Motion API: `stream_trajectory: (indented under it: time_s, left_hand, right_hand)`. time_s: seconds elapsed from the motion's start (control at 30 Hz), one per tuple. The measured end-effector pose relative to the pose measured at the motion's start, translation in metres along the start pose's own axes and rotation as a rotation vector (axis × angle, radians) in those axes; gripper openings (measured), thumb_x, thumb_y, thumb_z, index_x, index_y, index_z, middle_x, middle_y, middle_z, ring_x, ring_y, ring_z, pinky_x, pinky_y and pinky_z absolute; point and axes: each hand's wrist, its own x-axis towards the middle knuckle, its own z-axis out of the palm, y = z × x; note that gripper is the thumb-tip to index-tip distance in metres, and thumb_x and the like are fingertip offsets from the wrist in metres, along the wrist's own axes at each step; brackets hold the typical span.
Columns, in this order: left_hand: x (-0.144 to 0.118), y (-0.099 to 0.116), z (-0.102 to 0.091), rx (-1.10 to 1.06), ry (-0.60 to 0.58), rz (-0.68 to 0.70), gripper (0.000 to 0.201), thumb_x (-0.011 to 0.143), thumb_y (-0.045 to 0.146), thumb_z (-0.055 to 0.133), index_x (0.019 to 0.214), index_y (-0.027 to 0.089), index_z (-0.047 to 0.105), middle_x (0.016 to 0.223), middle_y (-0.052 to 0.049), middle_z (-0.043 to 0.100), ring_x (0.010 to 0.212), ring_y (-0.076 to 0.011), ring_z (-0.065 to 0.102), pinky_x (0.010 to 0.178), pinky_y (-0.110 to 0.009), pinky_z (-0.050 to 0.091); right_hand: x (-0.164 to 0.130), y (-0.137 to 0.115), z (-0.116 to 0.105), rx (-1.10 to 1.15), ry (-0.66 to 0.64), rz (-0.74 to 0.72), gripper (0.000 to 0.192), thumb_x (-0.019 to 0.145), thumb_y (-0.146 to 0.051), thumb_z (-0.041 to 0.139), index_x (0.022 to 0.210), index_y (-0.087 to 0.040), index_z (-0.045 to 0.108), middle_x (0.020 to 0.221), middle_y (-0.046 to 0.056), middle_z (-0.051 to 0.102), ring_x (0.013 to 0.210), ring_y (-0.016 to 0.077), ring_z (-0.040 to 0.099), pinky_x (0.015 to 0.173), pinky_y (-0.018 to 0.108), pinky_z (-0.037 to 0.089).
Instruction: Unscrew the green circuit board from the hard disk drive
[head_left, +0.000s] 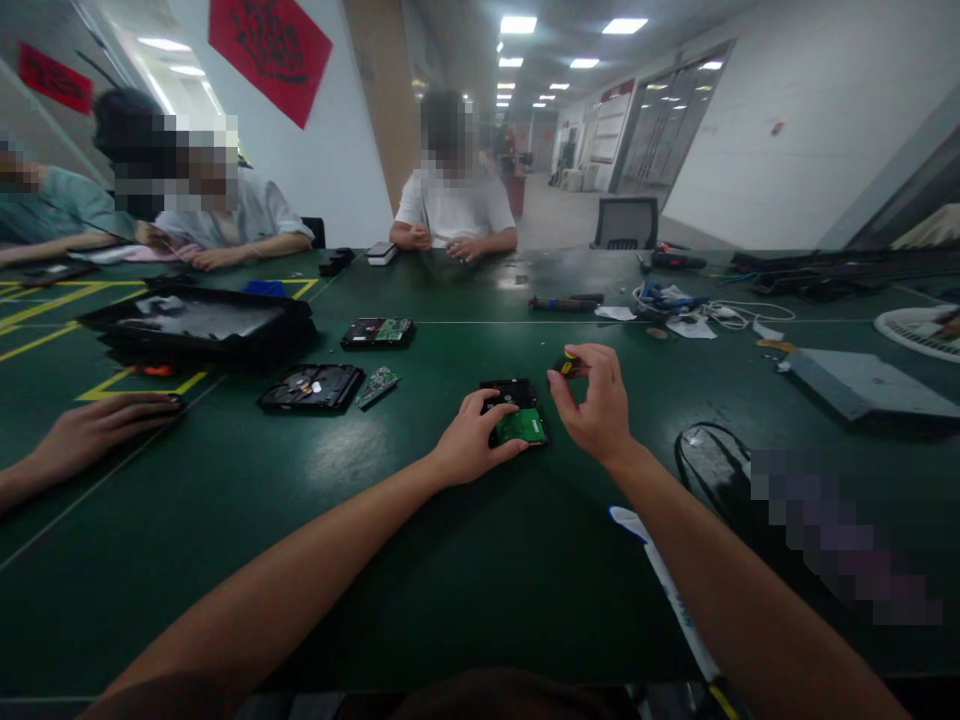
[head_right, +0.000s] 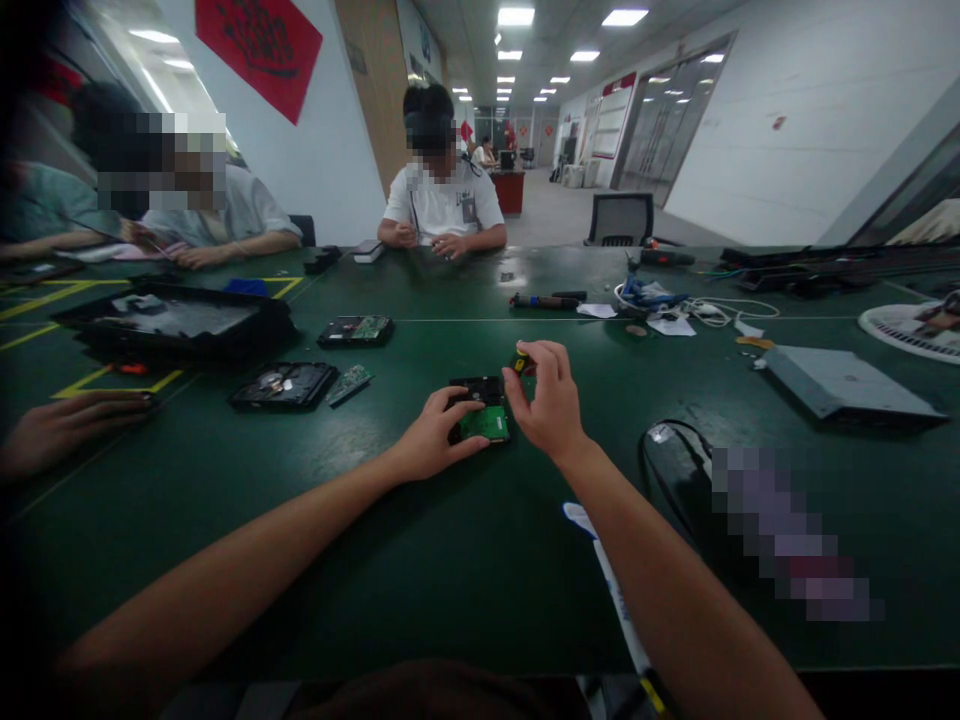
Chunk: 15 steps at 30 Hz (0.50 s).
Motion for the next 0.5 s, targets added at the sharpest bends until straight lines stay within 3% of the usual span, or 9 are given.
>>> stream_trajectory:
  time_s: [0.2,0.5]
  left_hand:
    - [0.0002,-0.0003,0.0014,0.015,-0.001,-0.001,0.063,0.089,0.059,0.07,0.141,0.025,0.059,0.152,-0.015,0.042,0.145,-0.0373,0.037,0.118,-0.058,0.04]
    - [0.0,0.0,0.0008,0.0,-0.002,-0.006,0.063,0.089,0.059,0.07,0.142,0.026,0.059,0.152,-0.015,0.042,0.146,-0.0379,0.037,0.118,-0.059,0.04]
  right_hand:
    - [-0.0072,0.0058,0.0056,0.048,-0.068,0.013,0.052,0.096,-0.02,0.058,0.146,-0.026,0.043,0.133,0.014,0.059,0.111,0.0274,0.067,0.088,0.046,0.064]
    - [-0.0064,0.0075,0.0009,0.023,-0.045,0.03,0.053,0.093,-0.023,0.064,0.143,-0.028,0.048,0.124,0.011,0.059,0.094,0.0235,0.068,0.081,0.044,0.064]
